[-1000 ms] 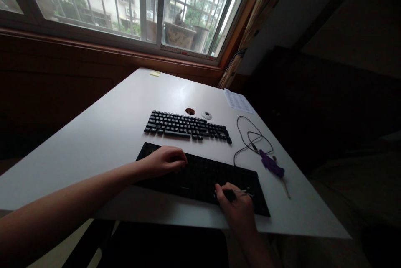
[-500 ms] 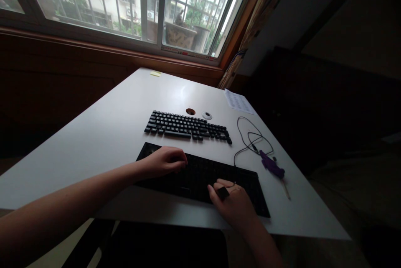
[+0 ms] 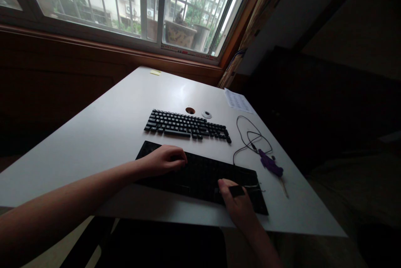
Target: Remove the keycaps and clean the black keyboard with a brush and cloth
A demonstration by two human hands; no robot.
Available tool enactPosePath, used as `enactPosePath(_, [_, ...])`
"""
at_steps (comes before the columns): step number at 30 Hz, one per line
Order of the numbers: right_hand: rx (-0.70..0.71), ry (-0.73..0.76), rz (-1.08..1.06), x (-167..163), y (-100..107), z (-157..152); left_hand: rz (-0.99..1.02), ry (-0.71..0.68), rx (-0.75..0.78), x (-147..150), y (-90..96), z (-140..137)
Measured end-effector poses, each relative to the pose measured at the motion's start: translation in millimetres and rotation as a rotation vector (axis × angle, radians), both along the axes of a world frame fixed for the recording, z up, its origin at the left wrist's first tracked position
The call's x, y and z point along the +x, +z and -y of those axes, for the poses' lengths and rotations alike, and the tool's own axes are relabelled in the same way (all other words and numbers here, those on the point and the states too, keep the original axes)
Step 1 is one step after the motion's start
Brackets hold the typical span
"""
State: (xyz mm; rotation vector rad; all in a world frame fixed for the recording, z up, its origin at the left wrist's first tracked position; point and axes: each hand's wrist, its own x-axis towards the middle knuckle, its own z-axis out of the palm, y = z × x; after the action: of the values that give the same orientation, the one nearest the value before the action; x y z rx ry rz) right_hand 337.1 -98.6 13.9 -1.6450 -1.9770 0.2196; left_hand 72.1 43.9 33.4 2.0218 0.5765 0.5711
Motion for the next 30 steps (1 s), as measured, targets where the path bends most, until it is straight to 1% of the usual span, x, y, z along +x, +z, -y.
enactPosePath(5, [-0.033, -0.016, -0.079, 0.4, 1.1, 1.3, 0.001, 0.006, 0.028, 0.5, 0.2, -0.2])
enactPosePath(11, [0.028, -0.123, -0.167, -16.8, 22.4, -11.5, 0.035, -0.045, 0.187, 1.1, -0.7, 0.3])
enactPosePath(14, [-0.026, -0.102, -0.260, -31.6, 32.2, -27.7, 0.051, -0.074, 0.208, 1.0, -0.7, 2.7])
enactPosePath(16, [-0.080, -0.067, -0.348, -42.8, 35.6, -40.5, 0.059, -0.096, 0.188, 0.8, -0.7, 4.3])
enactPosePath(18, [-0.122, -0.064, -0.439, -53.9, 36.9, -52.9, 0.075, -0.101, 0.154, 0.5, -1.0, 5.1])
enactPosePath(20, [-0.142, -0.088, -0.500, -64.0, 37.3, -63.3, 0.099, -0.077, 0.132, -0.1, -1.6, 5.0])
enactPosePath(23, [-0.151, -0.093, -0.525, -75.7, 37.3, -73.4, 0.128, 0.006, 0.114, -1.0, -2.4, 3.7])
enactPosePath(26, [-0.139, -0.081, -0.528, -83.0, 36.1, -77.2, 0.164, 0.080, 0.086, -1.7, -2.5, 2.9])
enactPosePath(30, [-0.107, -0.045, -0.567, -87.6, 32.0, -76.2, 0.203, 0.124, 0.066, -2.6, -1.9, 3.4])
